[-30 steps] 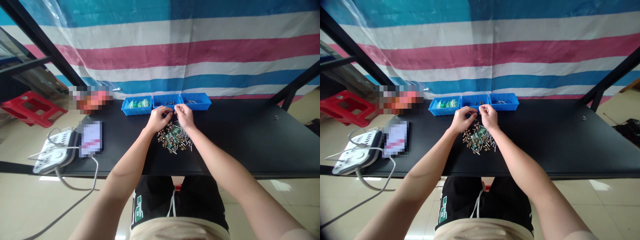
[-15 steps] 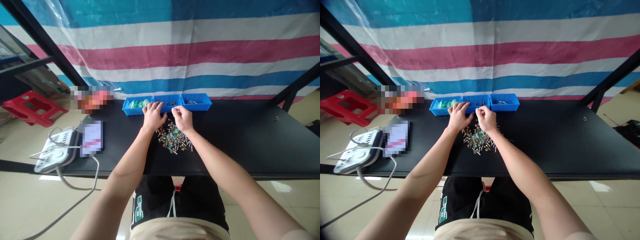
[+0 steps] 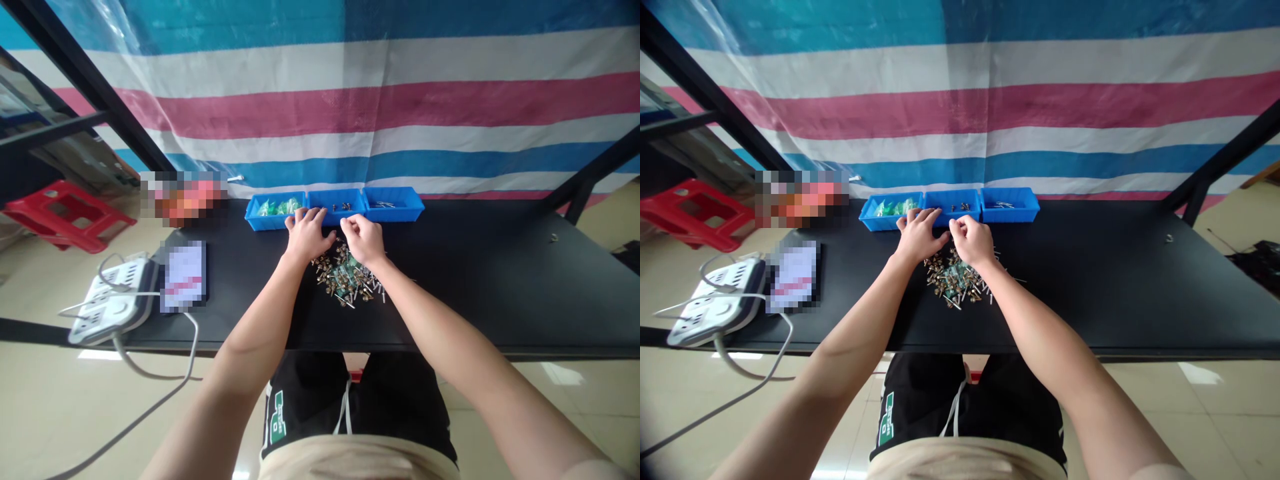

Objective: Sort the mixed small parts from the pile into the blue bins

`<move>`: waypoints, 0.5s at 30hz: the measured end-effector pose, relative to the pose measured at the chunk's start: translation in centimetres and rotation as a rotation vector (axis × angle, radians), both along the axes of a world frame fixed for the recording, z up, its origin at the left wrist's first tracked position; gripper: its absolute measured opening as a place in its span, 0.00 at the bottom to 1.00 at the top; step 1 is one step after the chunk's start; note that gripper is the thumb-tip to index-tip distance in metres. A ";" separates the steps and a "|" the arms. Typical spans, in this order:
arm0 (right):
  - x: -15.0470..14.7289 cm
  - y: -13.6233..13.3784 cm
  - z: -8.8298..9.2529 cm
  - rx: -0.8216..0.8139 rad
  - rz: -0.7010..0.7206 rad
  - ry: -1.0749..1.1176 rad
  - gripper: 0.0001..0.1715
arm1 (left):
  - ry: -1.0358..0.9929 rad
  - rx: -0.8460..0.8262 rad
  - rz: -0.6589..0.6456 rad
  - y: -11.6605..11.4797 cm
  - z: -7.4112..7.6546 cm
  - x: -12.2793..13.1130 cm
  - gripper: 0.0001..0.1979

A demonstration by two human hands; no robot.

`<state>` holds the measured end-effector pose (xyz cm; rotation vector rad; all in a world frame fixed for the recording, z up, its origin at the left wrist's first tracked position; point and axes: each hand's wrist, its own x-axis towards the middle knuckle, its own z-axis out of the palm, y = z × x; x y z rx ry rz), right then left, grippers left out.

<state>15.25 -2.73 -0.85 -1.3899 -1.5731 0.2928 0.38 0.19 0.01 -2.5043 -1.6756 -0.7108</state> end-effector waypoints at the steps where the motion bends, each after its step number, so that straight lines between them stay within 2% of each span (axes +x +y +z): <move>1: 0.0 0.0 0.0 -0.013 0.009 -0.012 0.20 | 0.001 -0.003 -0.002 0.0 0.0 0.0 0.29; 7: -0.1 -0.2 0.1 -0.103 0.062 -0.097 0.17 | 0.002 -0.018 -0.004 -0.1 0.0 0.0 0.29; 15: 0.4 0.3 -0.1 -0.080 0.004 -0.216 0.18 | -0.020 0.008 -0.025 0.2 -0.2 -0.1 0.28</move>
